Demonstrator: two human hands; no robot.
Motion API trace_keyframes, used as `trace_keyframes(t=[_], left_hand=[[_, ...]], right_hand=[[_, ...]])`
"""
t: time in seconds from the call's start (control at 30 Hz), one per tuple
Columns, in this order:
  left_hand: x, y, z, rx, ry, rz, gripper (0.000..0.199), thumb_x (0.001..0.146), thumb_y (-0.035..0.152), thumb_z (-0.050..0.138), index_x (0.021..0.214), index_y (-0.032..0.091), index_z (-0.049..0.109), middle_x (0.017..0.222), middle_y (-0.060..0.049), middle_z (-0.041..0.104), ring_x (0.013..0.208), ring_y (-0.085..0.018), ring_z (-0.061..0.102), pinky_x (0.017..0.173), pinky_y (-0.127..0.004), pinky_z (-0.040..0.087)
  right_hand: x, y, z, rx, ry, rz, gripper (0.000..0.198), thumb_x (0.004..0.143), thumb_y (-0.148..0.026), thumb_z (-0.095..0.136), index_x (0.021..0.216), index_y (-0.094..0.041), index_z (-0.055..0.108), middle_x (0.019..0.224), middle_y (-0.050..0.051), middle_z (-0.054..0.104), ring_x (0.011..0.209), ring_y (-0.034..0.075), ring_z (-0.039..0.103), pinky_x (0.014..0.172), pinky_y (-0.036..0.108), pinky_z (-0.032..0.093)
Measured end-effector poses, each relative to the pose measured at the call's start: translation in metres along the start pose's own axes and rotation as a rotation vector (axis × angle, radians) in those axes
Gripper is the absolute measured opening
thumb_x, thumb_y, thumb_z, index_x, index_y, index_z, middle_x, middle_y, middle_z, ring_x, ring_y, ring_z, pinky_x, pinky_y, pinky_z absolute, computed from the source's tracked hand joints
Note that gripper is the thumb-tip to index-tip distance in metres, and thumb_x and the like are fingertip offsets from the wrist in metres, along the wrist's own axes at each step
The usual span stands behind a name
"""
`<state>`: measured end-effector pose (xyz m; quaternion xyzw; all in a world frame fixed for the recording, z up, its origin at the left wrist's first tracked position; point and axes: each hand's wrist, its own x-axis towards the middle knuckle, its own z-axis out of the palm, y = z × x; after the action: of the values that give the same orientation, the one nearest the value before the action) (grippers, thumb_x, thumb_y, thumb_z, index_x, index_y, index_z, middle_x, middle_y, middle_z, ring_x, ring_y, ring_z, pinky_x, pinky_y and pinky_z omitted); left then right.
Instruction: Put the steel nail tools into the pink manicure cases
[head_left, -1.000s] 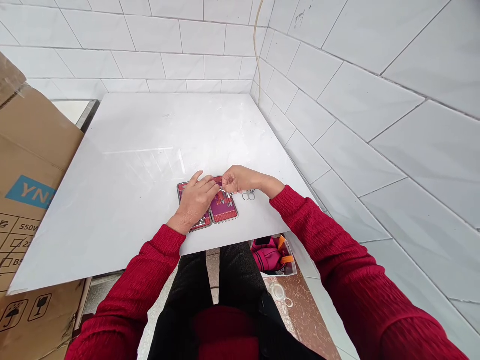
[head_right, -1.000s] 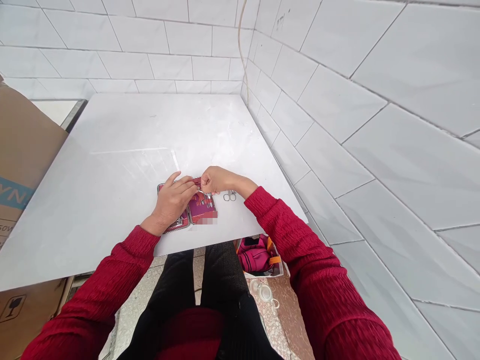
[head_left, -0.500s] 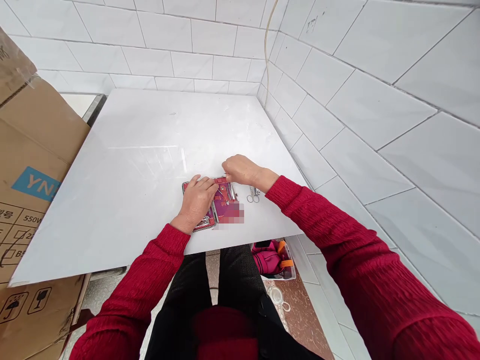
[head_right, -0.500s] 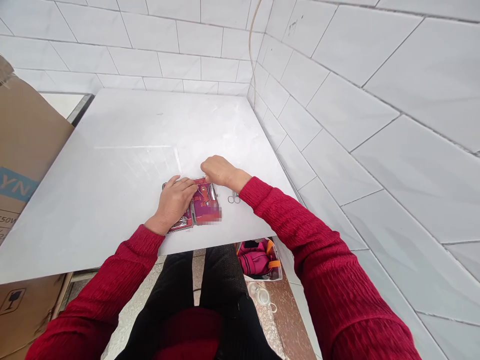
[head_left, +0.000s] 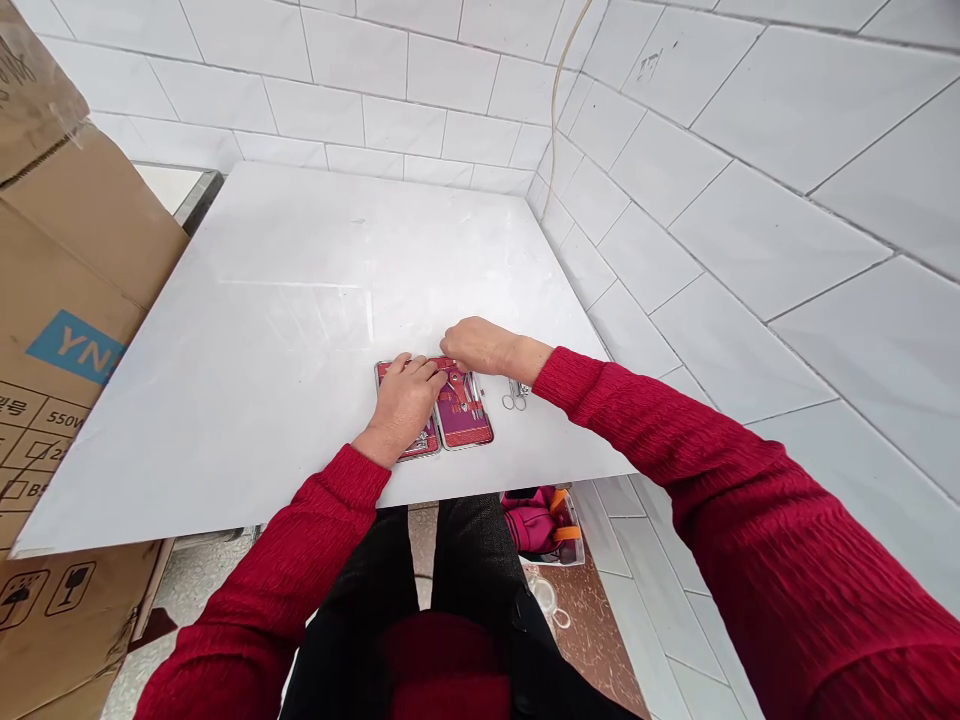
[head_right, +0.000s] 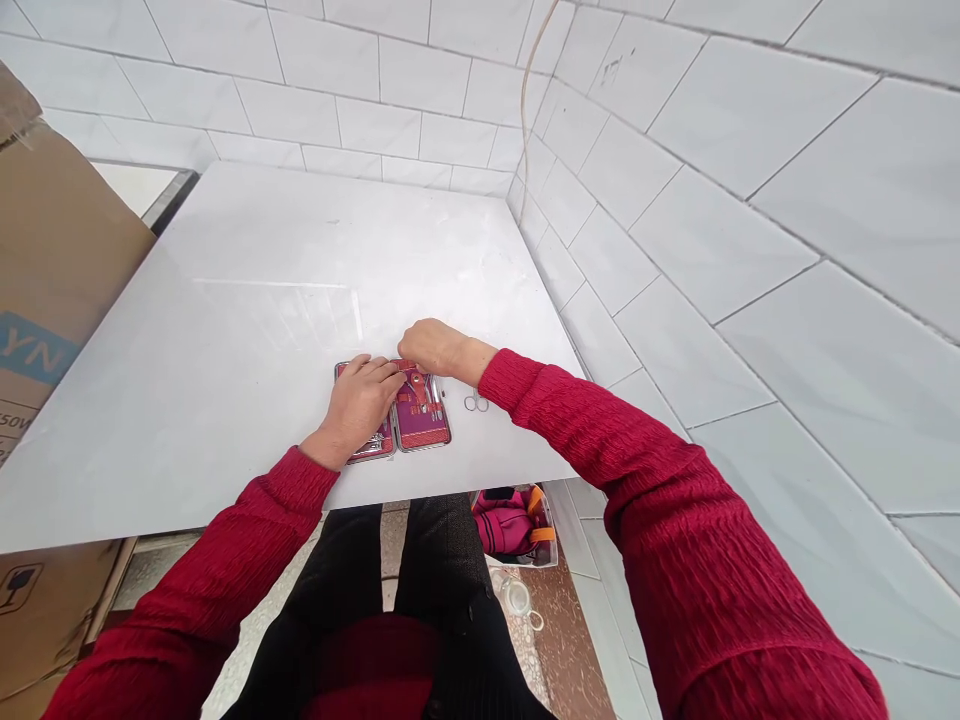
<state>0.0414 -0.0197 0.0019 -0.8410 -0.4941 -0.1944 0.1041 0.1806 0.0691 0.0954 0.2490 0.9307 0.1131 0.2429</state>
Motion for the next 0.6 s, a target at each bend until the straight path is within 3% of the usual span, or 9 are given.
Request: trace_keyframes(t=[0.6], left_hand=[[-0.001, 0.001, 0.001, -0.047, 0.039, 0.005, 0.021, 0.098, 0.011, 0.050, 0.095, 0.021, 0.069, 0.100, -0.008, 0.073, 0.101, -0.027, 0.062, 0.096, -0.046, 0.045]], right_hand=[[-0.002, 0.001, 0.029, 0.274, 0.175, 0.092, 0.020, 0.096, -0.014, 0.052, 0.098, -0.011, 0.072, 0.102, 0.014, 0.071, 0.084, 0.021, 0.061, 0.067, 0.031, 0.029]])
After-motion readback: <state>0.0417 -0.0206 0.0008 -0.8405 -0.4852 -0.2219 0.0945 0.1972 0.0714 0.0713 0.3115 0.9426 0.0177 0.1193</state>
